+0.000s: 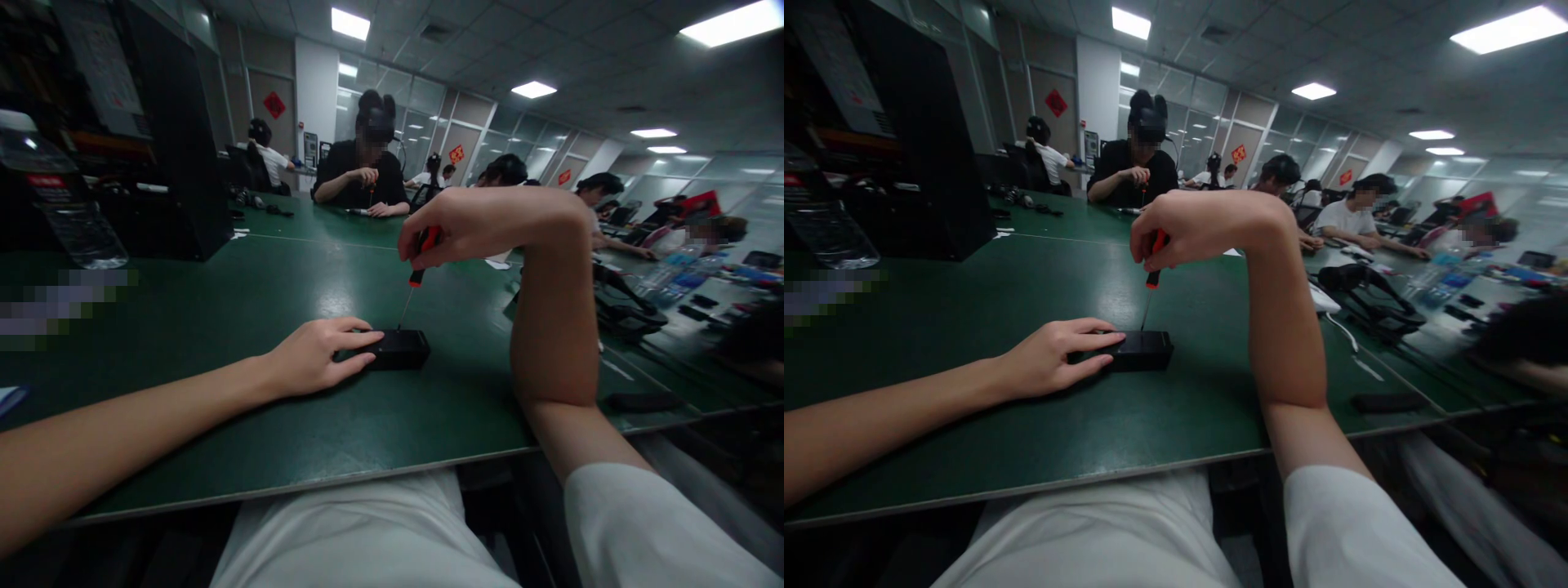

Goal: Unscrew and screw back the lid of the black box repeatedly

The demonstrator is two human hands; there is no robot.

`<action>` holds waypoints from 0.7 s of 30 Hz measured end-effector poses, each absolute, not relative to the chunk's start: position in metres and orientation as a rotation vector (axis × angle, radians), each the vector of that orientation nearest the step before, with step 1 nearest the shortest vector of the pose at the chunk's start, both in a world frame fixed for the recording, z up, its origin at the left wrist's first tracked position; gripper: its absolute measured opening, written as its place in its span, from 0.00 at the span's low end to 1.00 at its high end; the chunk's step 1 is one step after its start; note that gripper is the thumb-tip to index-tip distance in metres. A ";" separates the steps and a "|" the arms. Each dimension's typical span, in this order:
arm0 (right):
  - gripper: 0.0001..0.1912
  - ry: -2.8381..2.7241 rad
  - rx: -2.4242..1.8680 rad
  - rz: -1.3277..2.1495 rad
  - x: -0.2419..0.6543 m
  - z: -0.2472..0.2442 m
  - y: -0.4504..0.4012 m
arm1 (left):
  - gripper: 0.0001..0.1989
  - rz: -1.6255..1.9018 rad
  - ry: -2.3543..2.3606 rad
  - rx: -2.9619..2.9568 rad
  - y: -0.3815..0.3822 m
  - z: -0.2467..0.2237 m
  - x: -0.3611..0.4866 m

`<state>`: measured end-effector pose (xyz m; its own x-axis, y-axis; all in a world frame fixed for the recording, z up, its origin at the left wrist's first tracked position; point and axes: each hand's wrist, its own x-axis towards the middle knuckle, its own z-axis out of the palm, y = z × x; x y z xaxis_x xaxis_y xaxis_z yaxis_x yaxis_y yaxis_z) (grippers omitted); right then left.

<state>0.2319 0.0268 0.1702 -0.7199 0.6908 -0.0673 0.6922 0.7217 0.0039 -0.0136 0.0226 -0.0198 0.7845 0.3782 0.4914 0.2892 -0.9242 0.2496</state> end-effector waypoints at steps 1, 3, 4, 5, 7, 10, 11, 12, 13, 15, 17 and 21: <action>0.11 2.851 1.158 -0.052 0.232 0.170 0.027 | 0.19 0.826 0.531 2.812 0.023 -0.020 -0.013; 0.11 2.844 1.166 -0.080 0.232 0.169 0.028 | 0.20 0.818 0.536 2.808 0.022 -0.019 -0.013; 0.11 2.844 1.166 -0.082 0.232 0.169 0.029 | 0.20 0.814 0.539 2.806 0.022 -0.019 -0.012; 0.11 2.848 1.159 -0.077 0.233 0.169 0.029 | 0.20 0.809 0.541 2.805 0.022 -0.019 -0.012; 0.11 2.859 1.135 -0.050 0.232 0.169 0.028 | 0.20 0.801 0.542 2.805 0.021 -0.018 -0.012; 0.13 2.863 1.092 -0.021 0.231 0.169 0.027 | 0.20 0.800 0.541 2.810 0.021 -0.018 -0.013; 0.13 2.857 1.091 -0.023 0.231 0.170 0.026 | 0.20 0.801 0.543 2.811 0.021 -0.019 -0.013; 0.13 2.850 1.099 -0.027 0.230 0.169 0.026 | 0.20 0.804 0.546 2.812 0.021 -0.019 -0.013; 0.13 2.845 1.113 -0.033 0.230 0.169 0.025 | 0.20 0.807 0.548 2.813 0.022 -0.019 -0.013; 0.13 2.837 1.149 -0.047 0.230 0.169 0.026 | 0.20 0.813 0.547 2.813 0.022 -0.019 -0.013; 0.12 2.826 1.176 -0.057 0.231 0.168 0.027 | 0.19 0.820 0.540 2.813 0.022 -0.020 -0.013; 0.10 2.807 1.208 -0.059 0.232 0.168 0.029 | 0.19 0.829 0.543 2.817 0.023 -0.020 -0.013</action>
<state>0.2322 0.0293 0.1684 -0.6848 0.7228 -0.0932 0.7261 0.6876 -0.0019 -0.0127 0.0225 -0.0202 0.7811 0.3837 0.4926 0.2980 -0.9223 0.2459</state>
